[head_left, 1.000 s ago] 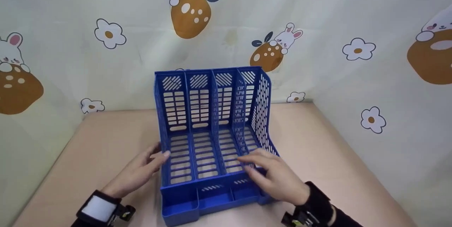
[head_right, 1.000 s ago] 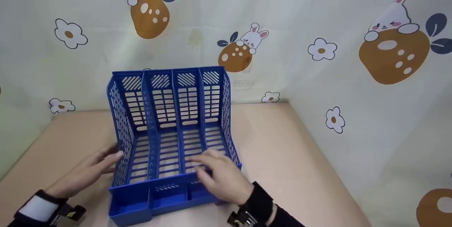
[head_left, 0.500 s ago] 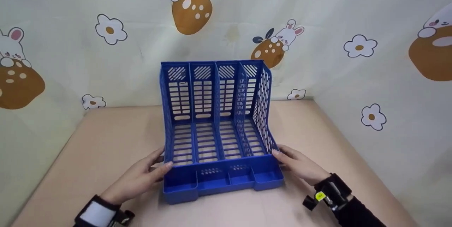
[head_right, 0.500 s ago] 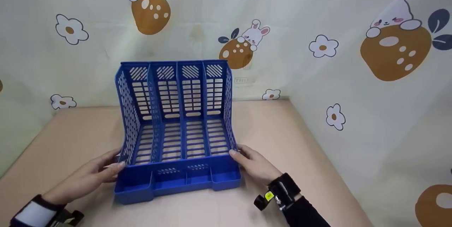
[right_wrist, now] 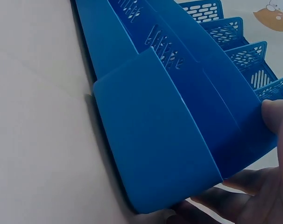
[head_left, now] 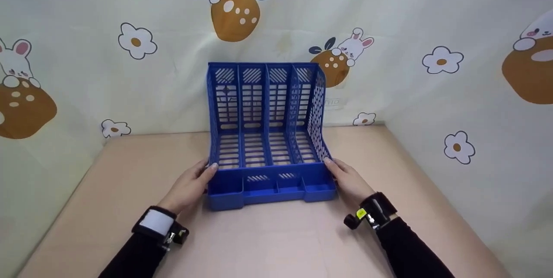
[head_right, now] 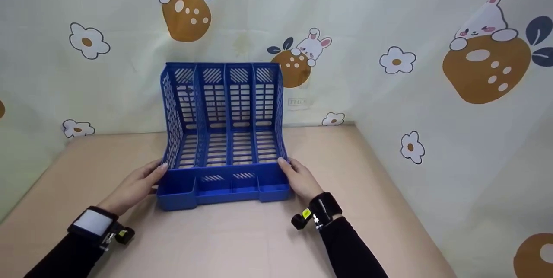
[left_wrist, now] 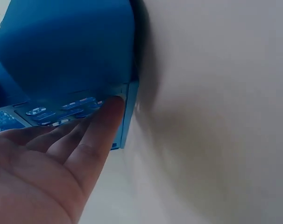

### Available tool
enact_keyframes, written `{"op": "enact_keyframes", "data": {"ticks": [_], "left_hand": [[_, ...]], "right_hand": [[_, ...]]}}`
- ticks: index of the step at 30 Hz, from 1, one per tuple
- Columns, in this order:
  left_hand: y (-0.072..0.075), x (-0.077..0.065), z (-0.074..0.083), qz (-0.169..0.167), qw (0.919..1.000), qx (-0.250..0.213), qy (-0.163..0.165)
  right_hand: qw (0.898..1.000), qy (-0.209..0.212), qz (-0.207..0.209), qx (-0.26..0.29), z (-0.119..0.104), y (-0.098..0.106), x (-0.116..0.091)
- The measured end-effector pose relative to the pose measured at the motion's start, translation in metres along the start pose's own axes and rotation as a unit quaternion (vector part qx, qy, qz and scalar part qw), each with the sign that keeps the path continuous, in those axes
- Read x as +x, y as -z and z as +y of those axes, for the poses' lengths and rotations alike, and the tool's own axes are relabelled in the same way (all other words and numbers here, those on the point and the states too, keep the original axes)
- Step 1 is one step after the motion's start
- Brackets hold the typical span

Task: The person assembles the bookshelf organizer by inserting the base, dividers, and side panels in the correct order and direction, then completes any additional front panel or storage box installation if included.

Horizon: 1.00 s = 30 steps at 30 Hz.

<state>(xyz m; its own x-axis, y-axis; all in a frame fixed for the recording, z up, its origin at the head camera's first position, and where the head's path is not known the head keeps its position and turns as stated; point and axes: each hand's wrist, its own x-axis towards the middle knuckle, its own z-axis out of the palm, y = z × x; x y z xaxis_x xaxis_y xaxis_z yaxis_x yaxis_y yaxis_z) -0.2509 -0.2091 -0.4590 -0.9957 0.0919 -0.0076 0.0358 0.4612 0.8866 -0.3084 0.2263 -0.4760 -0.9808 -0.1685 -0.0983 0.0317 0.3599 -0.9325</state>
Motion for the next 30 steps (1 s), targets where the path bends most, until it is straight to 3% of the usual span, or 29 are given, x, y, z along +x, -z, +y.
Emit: {"op": "enact_keyframes", "data": {"ticks": [7,14,19,22,25,27,30], "left_hand": [[-0.001,0.011,0.001,-0.005,0.9993,-0.033,0.013],[0.0,0.014,-0.002,0.01,0.9987,-0.05,0.001],[0.0,0.015,0.0,0.016,0.999,-0.042,0.001],[0.002,0.012,0.008,0.01,0.9999,-0.007,0.007],[0.004,0.008,0.03,0.012,0.9969,0.074,-0.026],[0.0,0.004,0.051,0.016,0.9873,0.147,-0.059],[-0.011,-0.005,0.08,0.018,0.9611,0.248,-0.12]], "right_hand": [[0.999,-0.005,0.006,0.047,0.0,-0.004,0.011],[0.995,0.005,0.01,0.103,0.0,-0.013,0.016],[0.995,0.007,0.017,0.094,-0.003,-0.012,0.016],[0.999,0.02,0.023,0.033,-0.011,-0.004,0.011],[0.994,0.07,0.03,-0.072,-0.03,0.009,0.003],[0.978,0.117,0.035,-0.167,-0.048,0.016,-0.005],[0.944,0.186,0.012,-0.273,-0.074,0.016,-0.017]]}}
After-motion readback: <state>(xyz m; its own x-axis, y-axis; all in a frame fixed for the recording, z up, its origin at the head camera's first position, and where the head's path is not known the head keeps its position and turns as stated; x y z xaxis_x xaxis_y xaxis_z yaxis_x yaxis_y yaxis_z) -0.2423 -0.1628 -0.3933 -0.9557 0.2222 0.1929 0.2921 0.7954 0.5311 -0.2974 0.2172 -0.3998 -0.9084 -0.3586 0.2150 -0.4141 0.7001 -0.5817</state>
